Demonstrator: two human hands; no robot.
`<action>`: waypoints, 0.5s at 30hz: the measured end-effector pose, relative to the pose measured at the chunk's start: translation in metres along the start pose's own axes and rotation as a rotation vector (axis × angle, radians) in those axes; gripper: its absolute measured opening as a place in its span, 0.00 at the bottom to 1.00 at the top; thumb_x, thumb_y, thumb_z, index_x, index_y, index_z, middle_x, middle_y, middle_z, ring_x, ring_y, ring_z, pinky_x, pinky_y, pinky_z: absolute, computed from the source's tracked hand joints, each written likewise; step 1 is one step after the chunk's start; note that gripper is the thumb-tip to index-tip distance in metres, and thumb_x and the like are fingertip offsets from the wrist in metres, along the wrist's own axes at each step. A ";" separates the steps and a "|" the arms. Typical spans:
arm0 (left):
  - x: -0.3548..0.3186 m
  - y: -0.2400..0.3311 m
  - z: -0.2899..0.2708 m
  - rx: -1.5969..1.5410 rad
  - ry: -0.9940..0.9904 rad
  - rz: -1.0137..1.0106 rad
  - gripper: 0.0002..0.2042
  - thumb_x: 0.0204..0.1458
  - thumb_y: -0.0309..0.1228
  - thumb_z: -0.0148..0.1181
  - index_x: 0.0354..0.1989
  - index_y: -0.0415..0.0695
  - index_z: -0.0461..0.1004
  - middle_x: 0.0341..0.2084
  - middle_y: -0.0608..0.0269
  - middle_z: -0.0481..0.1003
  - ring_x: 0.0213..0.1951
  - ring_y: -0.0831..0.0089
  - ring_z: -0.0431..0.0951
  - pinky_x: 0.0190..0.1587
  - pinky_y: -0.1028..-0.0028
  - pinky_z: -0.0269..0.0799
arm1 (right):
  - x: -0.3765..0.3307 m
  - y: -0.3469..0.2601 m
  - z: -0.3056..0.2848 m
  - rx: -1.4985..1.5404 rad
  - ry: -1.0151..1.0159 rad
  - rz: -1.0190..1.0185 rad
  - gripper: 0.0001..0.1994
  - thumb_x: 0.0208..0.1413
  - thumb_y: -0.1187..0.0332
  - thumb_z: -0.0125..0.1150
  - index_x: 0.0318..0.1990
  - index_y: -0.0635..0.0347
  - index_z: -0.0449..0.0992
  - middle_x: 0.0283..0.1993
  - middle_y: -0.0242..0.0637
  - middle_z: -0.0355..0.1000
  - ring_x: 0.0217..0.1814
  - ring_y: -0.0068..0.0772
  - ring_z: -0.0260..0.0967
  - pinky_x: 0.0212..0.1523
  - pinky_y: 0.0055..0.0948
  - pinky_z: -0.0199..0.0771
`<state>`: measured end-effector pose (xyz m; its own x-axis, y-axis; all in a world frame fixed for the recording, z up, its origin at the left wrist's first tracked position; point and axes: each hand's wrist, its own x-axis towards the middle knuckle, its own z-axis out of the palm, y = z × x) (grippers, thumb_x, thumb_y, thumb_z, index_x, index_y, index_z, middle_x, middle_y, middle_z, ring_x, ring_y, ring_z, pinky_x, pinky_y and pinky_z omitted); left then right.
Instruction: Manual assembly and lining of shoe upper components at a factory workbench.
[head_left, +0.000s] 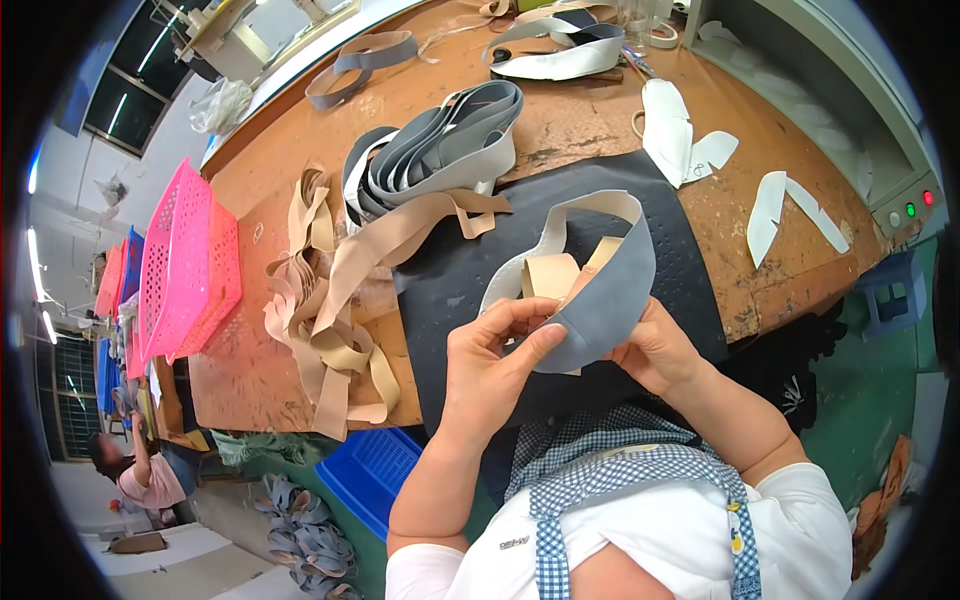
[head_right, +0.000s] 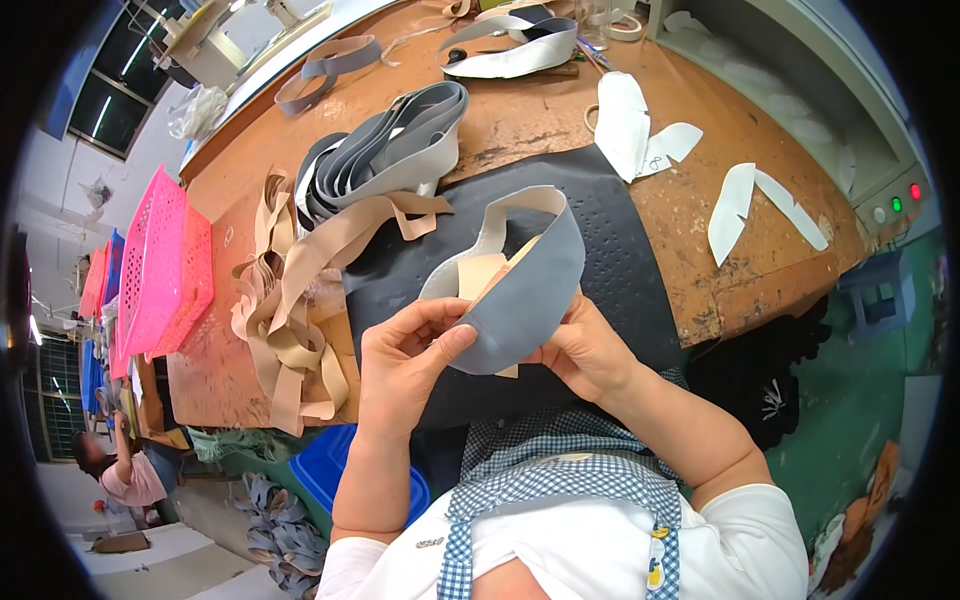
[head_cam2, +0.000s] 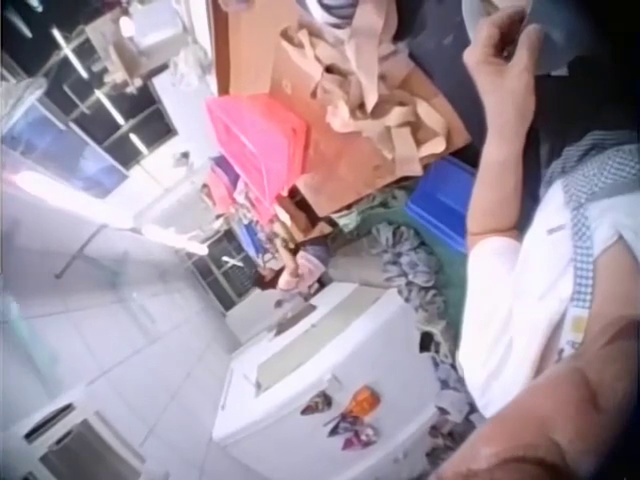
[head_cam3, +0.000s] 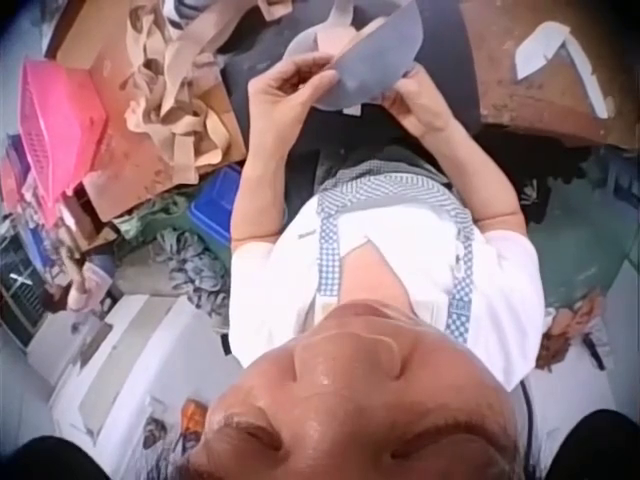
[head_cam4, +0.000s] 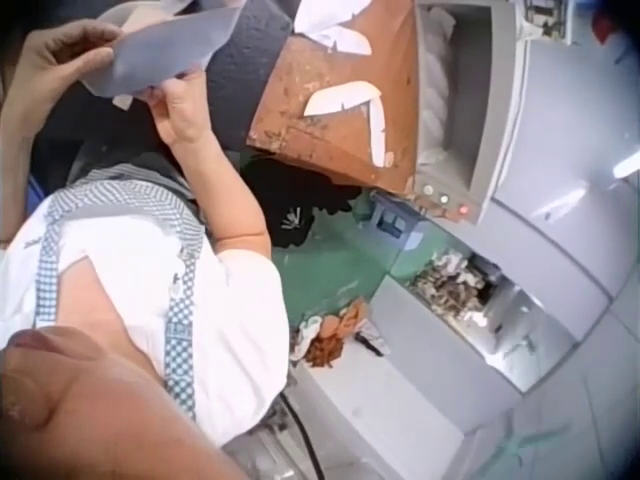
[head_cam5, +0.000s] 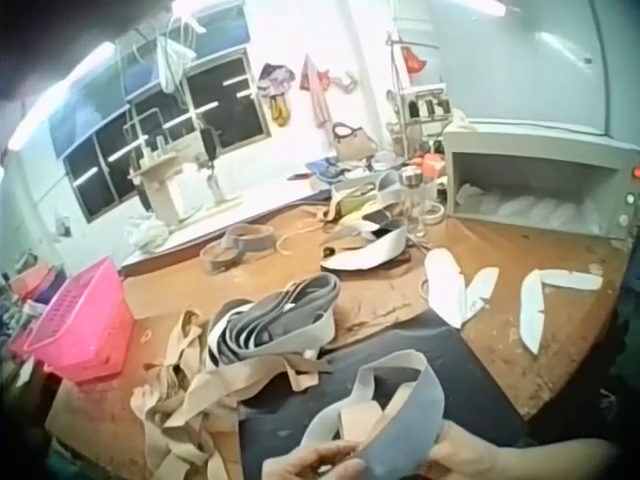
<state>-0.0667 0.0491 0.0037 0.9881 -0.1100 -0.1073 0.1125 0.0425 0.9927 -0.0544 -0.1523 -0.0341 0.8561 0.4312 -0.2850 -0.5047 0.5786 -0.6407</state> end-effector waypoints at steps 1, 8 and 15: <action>0.001 0.000 0.000 0.002 0.001 -0.003 0.12 0.53 0.24 0.68 0.46 0.37 0.81 0.35 0.66 0.80 0.37 0.81 0.76 0.44 0.78 0.72 | 0.000 -0.001 0.000 0.001 0.000 -0.001 0.17 0.54 0.74 0.66 0.52 0.58 0.74 0.46 0.31 0.76 0.44 0.24 0.77 0.45 0.27 0.82; 0.003 0.001 0.001 0.005 0.001 -0.010 0.12 0.53 0.24 0.69 0.45 0.37 0.81 0.35 0.66 0.80 0.37 0.82 0.75 0.45 0.78 0.72 | 0.002 0.000 -0.001 0.030 0.003 -0.001 0.18 0.54 0.76 0.65 0.53 0.59 0.73 0.46 0.33 0.76 0.45 0.26 0.78 0.46 0.29 0.83; 0.003 0.002 0.000 0.003 0.002 -0.020 0.12 0.53 0.24 0.68 0.45 0.36 0.81 0.34 0.67 0.79 0.36 0.82 0.75 0.44 0.79 0.72 | 0.003 0.002 -0.003 0.037 -0.002 0.002 0.19 0.55 0.76 0.64 0.55 0.59 0.73 0.47 0.33 0.76 0.46 0.26 0.78 0.47 0.29 0.83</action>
<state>-0.0636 0.0484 0.0056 0.9859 -0.1084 -0.1272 0.1319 0.0374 0.9906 -0.0526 -0.1521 -0.0379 0.8548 0.4340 -0.2846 -0.5103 0.6030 -0.6131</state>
